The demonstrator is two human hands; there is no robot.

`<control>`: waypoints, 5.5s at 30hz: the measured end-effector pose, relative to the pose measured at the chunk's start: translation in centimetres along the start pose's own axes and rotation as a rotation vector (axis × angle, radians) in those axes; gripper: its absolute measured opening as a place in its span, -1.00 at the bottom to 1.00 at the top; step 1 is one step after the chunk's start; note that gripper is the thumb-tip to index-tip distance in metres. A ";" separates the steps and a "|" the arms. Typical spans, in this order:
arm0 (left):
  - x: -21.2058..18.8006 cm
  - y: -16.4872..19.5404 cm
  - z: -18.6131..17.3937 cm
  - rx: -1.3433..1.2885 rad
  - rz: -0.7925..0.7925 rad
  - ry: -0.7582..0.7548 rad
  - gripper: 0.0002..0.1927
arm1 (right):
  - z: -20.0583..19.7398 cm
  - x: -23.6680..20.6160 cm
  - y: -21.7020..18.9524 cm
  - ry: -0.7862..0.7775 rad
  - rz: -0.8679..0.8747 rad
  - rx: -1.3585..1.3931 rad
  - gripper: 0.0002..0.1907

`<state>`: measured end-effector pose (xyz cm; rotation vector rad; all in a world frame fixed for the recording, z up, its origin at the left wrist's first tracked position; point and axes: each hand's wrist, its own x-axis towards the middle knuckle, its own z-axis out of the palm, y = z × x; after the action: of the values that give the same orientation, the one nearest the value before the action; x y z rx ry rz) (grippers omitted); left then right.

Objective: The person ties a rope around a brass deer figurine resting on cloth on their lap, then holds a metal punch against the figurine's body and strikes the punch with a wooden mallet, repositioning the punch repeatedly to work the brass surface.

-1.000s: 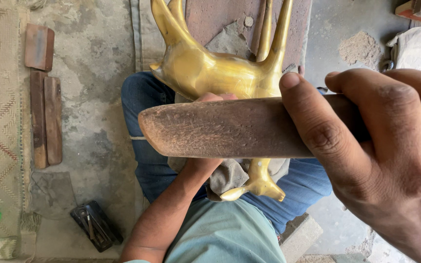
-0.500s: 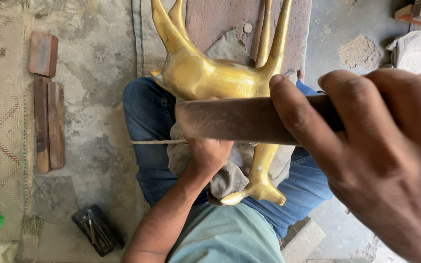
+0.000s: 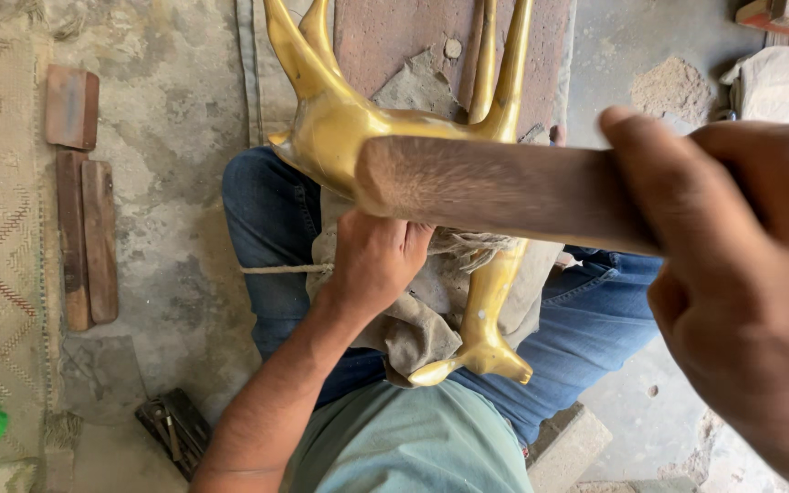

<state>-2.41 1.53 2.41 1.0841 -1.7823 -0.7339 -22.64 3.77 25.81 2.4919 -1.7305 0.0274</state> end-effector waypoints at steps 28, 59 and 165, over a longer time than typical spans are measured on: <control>8.9 4.2 -3.0 0.154 0.418 -0.603 -0.75 | 10.5 -9.1 -1.4 0.147 0.475 -0.086 -0.33; 8.9 3.6 -3.1 0.161 0.450 -0.576 -0.56 | 16.0 -16.5 -0.8 0.352 0.749 0.669 -0.47; -2.1 0.9 -0.5 0.016 -0.089 0.133 -0.72 | 0.2 0.6 0.4 0.050 -0.112 0.080 -0.28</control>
<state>-1.80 3.76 2.53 1.2012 -1.6390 -0.6857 -22.81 3.08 25.70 2.6168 -1.5981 0.1509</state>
